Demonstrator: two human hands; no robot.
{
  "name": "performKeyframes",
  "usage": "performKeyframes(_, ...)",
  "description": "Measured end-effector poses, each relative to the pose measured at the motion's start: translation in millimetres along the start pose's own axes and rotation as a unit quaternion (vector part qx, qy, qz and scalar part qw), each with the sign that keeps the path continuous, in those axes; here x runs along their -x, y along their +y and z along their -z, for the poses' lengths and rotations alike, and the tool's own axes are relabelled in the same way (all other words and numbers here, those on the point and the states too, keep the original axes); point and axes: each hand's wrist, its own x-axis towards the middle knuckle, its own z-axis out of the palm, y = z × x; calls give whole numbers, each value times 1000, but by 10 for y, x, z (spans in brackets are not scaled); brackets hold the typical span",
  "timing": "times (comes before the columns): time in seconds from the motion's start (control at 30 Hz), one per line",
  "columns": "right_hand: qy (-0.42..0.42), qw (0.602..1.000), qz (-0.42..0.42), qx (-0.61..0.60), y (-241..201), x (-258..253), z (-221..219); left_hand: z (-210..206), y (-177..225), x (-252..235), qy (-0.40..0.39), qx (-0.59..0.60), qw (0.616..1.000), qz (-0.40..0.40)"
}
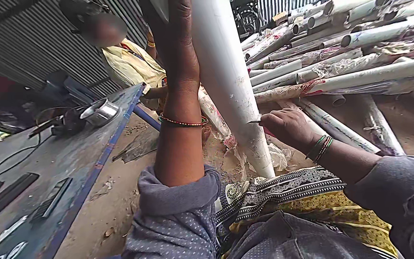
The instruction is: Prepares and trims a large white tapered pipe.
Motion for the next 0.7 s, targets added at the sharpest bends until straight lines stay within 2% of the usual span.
performKeyframes(0.07, -41, 999, 32, -4, 15, 236, -147, 16, -5, -4, 6, -7, 1000, 3)
performKeyframes(0.13, -98, 995, 30, -22, -27, 492, -255, 34, -32, 1, 6, -12, 1000, -2)
performKeyframes(0.17, -101, 994, 30, -25, -39, 534, -269, 33, -41, -8, 7, -8, 1000, -8)
performKeyframes(0.27, -13, 999, 27, -22, -56, 315, -159, 22, -57, -22, 2, 16, 1000, -18)
performKeyframes(0.37, 29, 999, 15, -1, -42, 28, -33, 8, -56, -10, -6, 26, 999, -18)
performKeyframes(0.47, 7, 999, 35, 7, -20, 103, -107, -12, -27, -18, 2, 38, 999, -24)
performKeyframes(0.6, -102, 994, 27, -19, -80, 543, -301, 19, -69, 1, 14, 22, 1000, -15)
performKeyframes(0.63, -100, 994, 27, -20, -87, 565, -303, 29, -75, -5, 12, 20, 1000, -11)
performKeyframes(0.7, -40, 999, 31, -21, -102, 431, -229, 40, -91, -11, 6, 17, 1000, -8)
